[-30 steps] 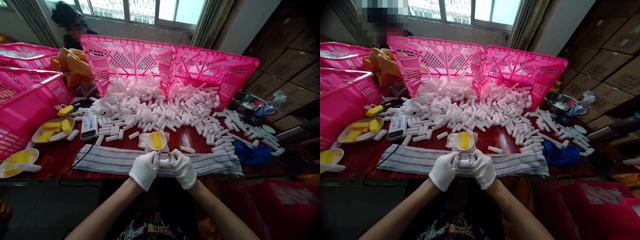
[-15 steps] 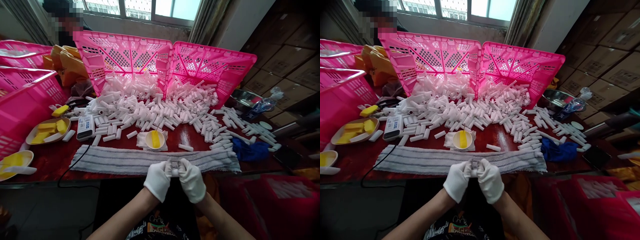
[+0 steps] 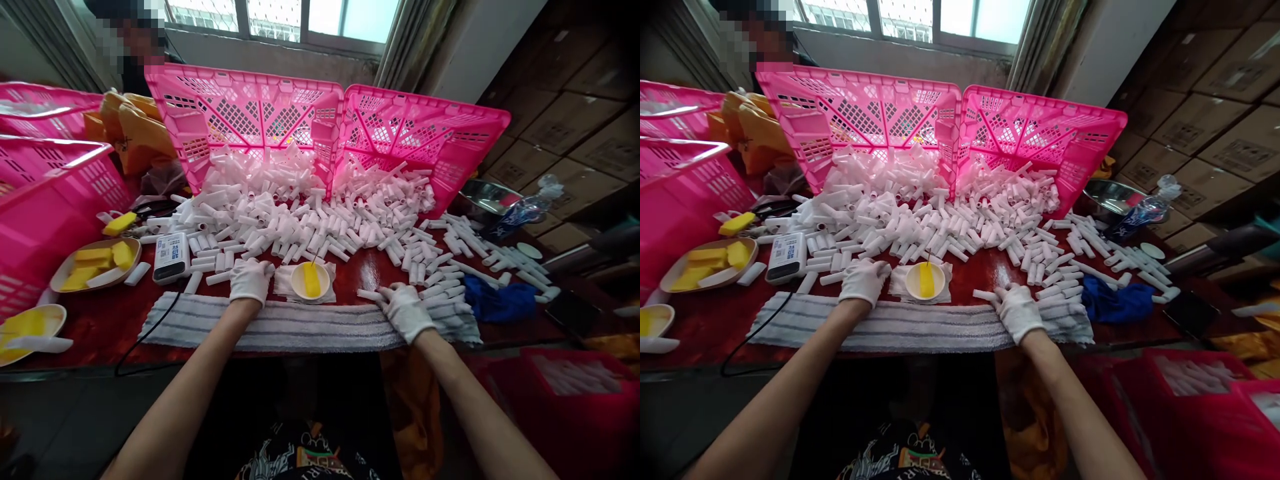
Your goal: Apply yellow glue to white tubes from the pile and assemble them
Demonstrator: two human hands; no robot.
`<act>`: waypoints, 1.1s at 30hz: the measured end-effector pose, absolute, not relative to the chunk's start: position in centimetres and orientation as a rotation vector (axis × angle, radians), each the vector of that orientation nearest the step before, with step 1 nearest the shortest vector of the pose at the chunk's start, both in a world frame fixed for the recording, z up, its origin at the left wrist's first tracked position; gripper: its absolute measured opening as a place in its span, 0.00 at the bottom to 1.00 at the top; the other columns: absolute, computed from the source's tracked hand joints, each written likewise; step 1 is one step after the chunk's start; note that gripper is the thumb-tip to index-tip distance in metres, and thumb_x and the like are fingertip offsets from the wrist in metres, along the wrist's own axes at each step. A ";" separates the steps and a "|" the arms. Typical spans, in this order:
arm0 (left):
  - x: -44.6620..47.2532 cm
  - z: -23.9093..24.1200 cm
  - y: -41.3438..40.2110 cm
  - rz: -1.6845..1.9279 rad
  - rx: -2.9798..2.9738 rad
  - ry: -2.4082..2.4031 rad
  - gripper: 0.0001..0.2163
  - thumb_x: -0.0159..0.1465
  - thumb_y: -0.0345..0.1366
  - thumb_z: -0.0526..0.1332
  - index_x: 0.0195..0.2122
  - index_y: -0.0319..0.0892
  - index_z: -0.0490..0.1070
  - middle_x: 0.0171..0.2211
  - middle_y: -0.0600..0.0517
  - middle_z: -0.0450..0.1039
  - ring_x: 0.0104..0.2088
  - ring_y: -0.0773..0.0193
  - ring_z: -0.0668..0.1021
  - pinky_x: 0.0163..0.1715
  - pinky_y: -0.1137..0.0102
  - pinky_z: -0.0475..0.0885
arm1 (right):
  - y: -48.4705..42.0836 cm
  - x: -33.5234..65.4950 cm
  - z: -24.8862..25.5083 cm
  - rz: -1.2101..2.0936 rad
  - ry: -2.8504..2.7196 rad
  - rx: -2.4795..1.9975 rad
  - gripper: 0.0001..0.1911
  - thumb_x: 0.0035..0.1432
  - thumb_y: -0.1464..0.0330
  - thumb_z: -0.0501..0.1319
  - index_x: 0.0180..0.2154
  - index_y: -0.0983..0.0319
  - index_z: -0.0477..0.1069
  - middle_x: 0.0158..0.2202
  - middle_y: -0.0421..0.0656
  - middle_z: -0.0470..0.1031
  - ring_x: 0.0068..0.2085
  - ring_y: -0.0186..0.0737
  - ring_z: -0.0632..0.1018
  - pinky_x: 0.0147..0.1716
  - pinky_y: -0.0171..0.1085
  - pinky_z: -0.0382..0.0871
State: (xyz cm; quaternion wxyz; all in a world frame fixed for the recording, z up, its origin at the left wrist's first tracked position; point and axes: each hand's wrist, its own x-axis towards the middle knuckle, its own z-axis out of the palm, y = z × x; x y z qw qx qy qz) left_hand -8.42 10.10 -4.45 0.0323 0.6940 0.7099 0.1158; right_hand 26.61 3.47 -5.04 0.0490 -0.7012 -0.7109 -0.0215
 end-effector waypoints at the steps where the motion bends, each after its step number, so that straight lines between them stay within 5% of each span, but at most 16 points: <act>1: -8.6 -4.6 9.9 0.407 2.137 2.179 0.16 0.59 0.45 0.52 0.39 0.45 0.74 0.39 0.44 0.69 0.41 0.51 0.69 0.39 0.61 0.63 | 4.0 26.4 -5.5 -0.043 -2.175 -2.093 0.15 0.55 0.58 0.56 0.33 0.61 0.74 0.33 0.47 0.71 0.33 0.40 0.71 0.32 0.36 0.62; 6: -8.8 -5.4 9.0 0.949 1.801 1.942 0.16 0.53 0.45 0.60 0.38 0.41 0.73 0.39 0.46 0.70 0.38 0.58 0.72 0.40 0.65 0.66 | 4.1 24.4 -5.4 0.518 -1.769 -1.759 0.17 0.55 0.60 0.56 0.43 0.63 0.70 0.35 0.46 0.73 0.35 0.39 0.73 0.35 0.37 0.66; 12: -6.8 -6.4 8.7 1.229 1.073 1.395 0.22 0.51 0.45 0.62 0.42 0.38 0.61 0.27 0.54 0.69 0.25 0.67 0.74 0.30 0.69 0.70 | 7.0 18.2 -4.0 1.268 -1.433 -1.277 0.23 0.54 0.56 0.56 0.46 0.64 0.67 0.34 0.43 0.74 0.28 0.32 0.73 0.24 0.31 0.65; 15: -6.4 -6.9 8.7 1.236 1.031 1.325 0.19 0.50 0.43 0.63 0.40 0.40 0.61 0.29 0.54 0.70 0.25 0.69 0.74 0.30 0.70 0.71 | 8.8 16.3 -4.9 1.233 -1.427 -1.291 0.21 0.51 0.57 0.58 0.42 0.65 0.69 0.31 0.43 0.74 0.27 0.32 0.73 0.24 0.32 0.66; 20: -6.4 -7.0 8.7 1.107 1.375 1.523 0.12 0.49 0.41 0.63 0.32 0.41 0.66 0.29 0.54 0.71 0.31 0.67 0.74 0.36 0.70 0.70 | 8.5 15.6 -6.4 0.792 -1.665 -1.245 0.09 0.50 0.64 0.60 0.32 0.62 0.72 0.35 0.45 0.75 0.39 0.39 0.75 0.42 0.39 0.69; 26: -6.1 -6.9 8.3 0.990 1.590 1.667 0.14 0.56 0.39 0.59 0.43 0.42 0.67 0.39 0.49 0.73 0.39 0.62 0.75 0.44 0.65 0.69 | 8.2 15.9 -7.0 0.867 -1.686 -1.315 0.16 0.54 0.62 0.58 0.44 0.61 0.69 0.44 0.46 0.74 0.44 0.40 0.75 0.47 0.40 0.68; 33: -6.0 -7.8 8.4 1.025 1.665 1.617 0.14 0.58 0.38 0.57 0.44 0.40 0.70 0.45 0.47 0.72 0.47 0.61 0.73 0.52 0.65 0.65 | 7.8 16.3 -8.2 0.651 -1.792 -1.309 0.12 0.52 0.64 0.60 0.39 0.61 0.73 0.38 0.45 0.75 0.39 0.41 0.75 0.43 0.41 0.70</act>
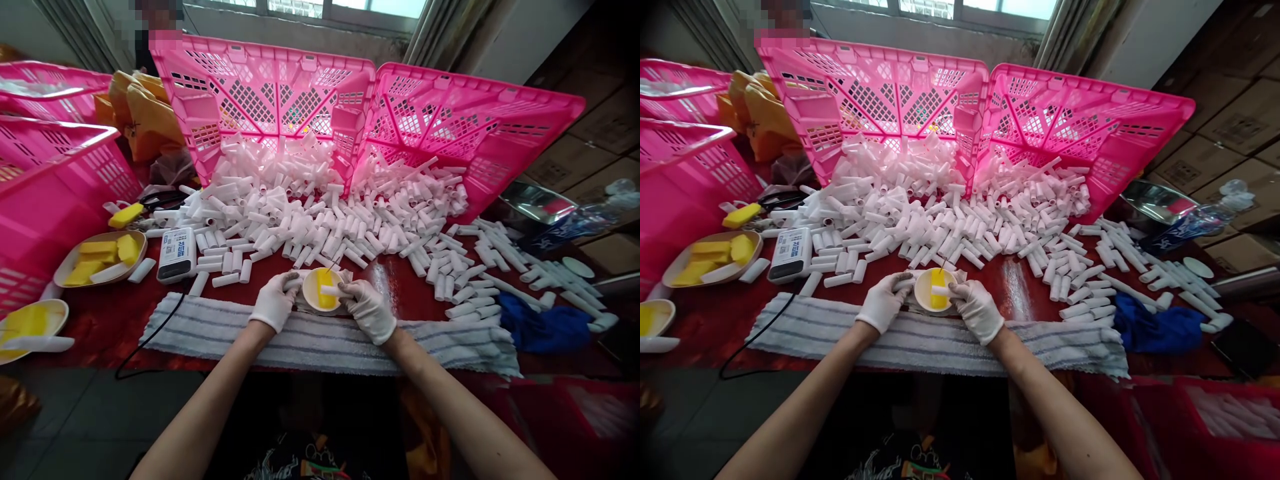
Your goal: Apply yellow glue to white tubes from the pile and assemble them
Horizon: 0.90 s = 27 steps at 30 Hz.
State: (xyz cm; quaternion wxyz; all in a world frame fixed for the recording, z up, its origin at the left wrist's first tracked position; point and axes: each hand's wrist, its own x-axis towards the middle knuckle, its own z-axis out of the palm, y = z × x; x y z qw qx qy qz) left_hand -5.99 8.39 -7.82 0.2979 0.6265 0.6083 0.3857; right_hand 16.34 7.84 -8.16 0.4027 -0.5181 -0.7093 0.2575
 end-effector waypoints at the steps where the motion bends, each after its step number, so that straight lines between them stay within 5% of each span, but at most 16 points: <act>1: -6.0 -7.9 8.4 1.025 1.660 1.609 0.14 0.58 0.38 0.56 0.44 0.40 0.70 0.45 0.47 0.72 0.46 0.61 0.73 0.52 0.65 0.65 | 7.7 16.3 -8.2 0.683 -1.794 -1.317 0.13 0.52 0.64 0.60 0.41 0.61 0.72 0.39 0.45 0.75 0.40 0.41 0.75 0.43 0.41 0.70; 13: -6.2 -8.2 8.5 1.005 1.650 1.619 0.15 0.57 0.38 0.57 0.46 0.42 0.69 0.44 0.48 0.72 0.46 0.60 0.73 0.51 0.65 0.65 | 6.5 15.7 -7.7 0.718 -1.765 -1.435 0.15 0.53 0.62 0.59 0.42 0.62 0.71 0.38 0.45 0.75 0.37 0.39 0.76 0.39 0.38 0.72; 18: -6.2 -8.0 8.4 0.999 1.666 1.641 0.15 0.57 0.38 0.57 0.46 0.42 0.69 0.45 0.48 0.72 0.46 0.60 0.73 0.51 0.66 0.65 | 6.0 15.5 -7.6 0.470 -1.817 -1.408 0.10 0.52 0.64 0.59 0.34 0.63 0.73 0.31 0.46 0.73 0.34 0.38 0.75 0.37 0.38 0.72; 23: -6.1 -7.5 8.2 0.983 1.664 1.630 0.15 0.57 0.39 0.57 0.46 0.42 0.69 0.44 0.48 0.72 0.46 0.60 0.74 0.50 0.66 0.66 | 6.1 15.5 -8.8 0.651 -1.763 -1.452 0.17 0.51 0.61 0.60 0.41 0.64 0.71 0.37 0.48 0.74 0.36 0.40 0.76 0.39 0.40 0.72; 27: -6.1 -7.4 8.3 0.966 1.651 1.669 0.15 0.56 0.39 0.58 0.44 0.42 0.70 0.43 0.48 0.73 0.44 0.60 0.74 0.48 0.66 0.67 | 6.3 15.4 -9.4 0.511 -1.837 -1.378 0.11 0.53 0.62 0.59 0.34 0.63 0.73 0.31 0.45 0.73 0.33 0.39 0.75 0.36 0.39 0.71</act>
